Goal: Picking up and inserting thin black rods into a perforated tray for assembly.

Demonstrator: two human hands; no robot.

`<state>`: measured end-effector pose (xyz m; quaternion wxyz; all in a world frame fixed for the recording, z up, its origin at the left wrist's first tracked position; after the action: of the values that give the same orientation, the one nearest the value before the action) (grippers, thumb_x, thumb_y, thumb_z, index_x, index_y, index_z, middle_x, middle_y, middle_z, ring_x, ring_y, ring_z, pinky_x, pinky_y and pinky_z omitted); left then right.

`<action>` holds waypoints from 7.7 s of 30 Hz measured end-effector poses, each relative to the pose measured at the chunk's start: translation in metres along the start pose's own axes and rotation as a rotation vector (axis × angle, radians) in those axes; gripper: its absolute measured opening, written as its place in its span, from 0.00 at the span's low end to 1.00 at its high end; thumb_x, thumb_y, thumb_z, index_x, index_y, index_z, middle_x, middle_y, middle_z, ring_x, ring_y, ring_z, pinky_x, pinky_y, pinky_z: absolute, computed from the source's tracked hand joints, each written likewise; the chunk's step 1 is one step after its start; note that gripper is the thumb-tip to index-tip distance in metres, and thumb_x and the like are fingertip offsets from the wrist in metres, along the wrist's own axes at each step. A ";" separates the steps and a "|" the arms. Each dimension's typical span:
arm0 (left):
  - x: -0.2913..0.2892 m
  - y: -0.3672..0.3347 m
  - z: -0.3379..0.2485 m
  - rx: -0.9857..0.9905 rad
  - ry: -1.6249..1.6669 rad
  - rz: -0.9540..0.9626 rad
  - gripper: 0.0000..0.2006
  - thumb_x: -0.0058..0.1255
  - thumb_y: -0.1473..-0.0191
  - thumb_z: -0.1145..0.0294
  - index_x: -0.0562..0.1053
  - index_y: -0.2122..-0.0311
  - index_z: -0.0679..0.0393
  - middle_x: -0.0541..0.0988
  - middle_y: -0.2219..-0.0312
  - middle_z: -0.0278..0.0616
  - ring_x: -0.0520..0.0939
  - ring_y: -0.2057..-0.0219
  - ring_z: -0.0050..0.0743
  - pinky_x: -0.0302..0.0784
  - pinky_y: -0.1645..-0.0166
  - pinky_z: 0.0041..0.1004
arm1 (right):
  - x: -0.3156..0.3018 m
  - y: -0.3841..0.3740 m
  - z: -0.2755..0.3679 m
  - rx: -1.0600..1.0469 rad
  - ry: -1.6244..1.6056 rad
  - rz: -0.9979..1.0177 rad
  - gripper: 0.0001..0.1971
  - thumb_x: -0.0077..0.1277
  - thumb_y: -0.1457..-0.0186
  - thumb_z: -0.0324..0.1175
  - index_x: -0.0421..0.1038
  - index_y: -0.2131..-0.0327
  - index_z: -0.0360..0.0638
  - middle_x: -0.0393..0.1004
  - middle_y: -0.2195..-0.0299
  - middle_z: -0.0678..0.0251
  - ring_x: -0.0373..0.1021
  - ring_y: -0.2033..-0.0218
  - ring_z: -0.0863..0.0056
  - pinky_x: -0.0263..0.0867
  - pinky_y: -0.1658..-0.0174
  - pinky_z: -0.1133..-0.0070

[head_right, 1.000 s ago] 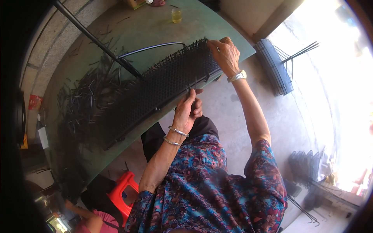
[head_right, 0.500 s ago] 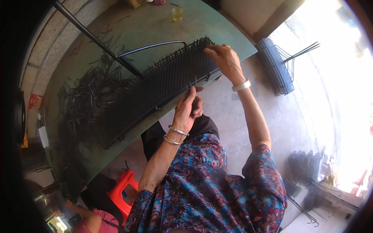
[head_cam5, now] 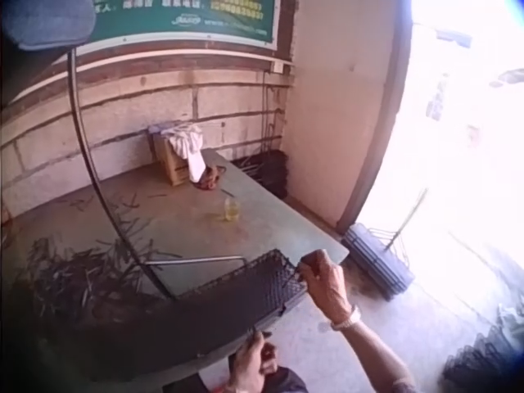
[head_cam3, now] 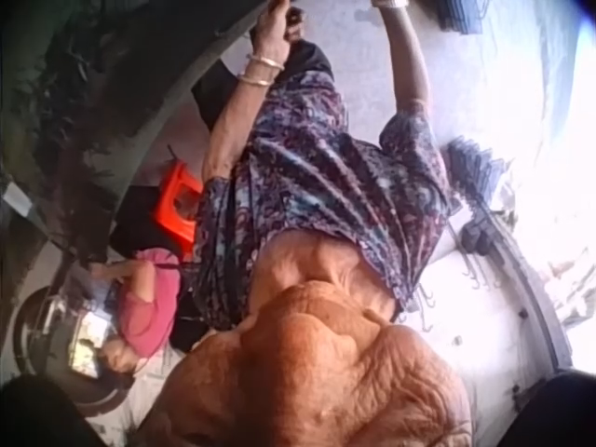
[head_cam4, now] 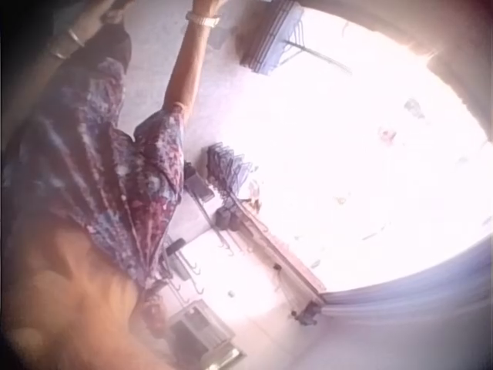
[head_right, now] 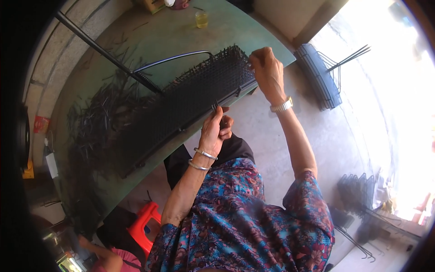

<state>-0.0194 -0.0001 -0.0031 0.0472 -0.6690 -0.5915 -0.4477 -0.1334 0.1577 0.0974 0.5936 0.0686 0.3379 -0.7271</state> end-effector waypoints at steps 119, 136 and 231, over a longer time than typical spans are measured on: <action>0.006 0.009 0.000 0.006 -0.039 0.090 0.19 0.43 0.38 0.55 0.75 0.60 0.62 0.76 0.79 0.39 0.58 0.86 0.09 0.51 0.82 0.15 | 0.042 0.001 0.006 -0.082 0.221 0.554 0.14 0.54 0.45 0.40 0.77 0.59 0.43 0.75 0.71 0.61 0.72 0.70 0.70 0.67 0.65 0.74; 0.005 0.002 0.015 0.000 -0.007 0.074 0.13 0.51 0.48 0.78 0.74 0.56 0.59 0.78 0.72 0.33 0.69 0.78 0.10 0.68 0.73 0.16 | -0.004 -0.015 -0.023 -0.152 0.143 -0.171 0.02 0.48 0.45 0.27 0.66 0.68 0.40 0.74 0.76 0.60 0.72 0.79 0.66 0.66 0.72 0.73; 0.022 0.132 -0.102 1.154 -0.496 -0.010 0.25 0.35 0.45 0.85 0.55 0.41 0.61 0.74 0.59 0.53 0.69 0.75 0.17 0.69 0.66 0.20 | 0.020 0.106 0.134 -0.248 -0.477 0.386 0.07 0.55 0.52 0.19 0.73 0.67 0.34 0.73 0.71 0.61 0.71 0.71 0.71 0.66 0.68 0.78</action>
<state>0.0331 -0.0832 0.1343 0.2602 -0.6170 -0.7342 0.1121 -0.0021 0.0577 0.1457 0.7866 -0.1139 0.2561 -0.5501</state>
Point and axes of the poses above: each hand's wrist, its own y-axis away from the middle knuckle, its own x-axis out of the palm, z = x × y, the point moved 4 cm from there along -y, towards the middle knuckle
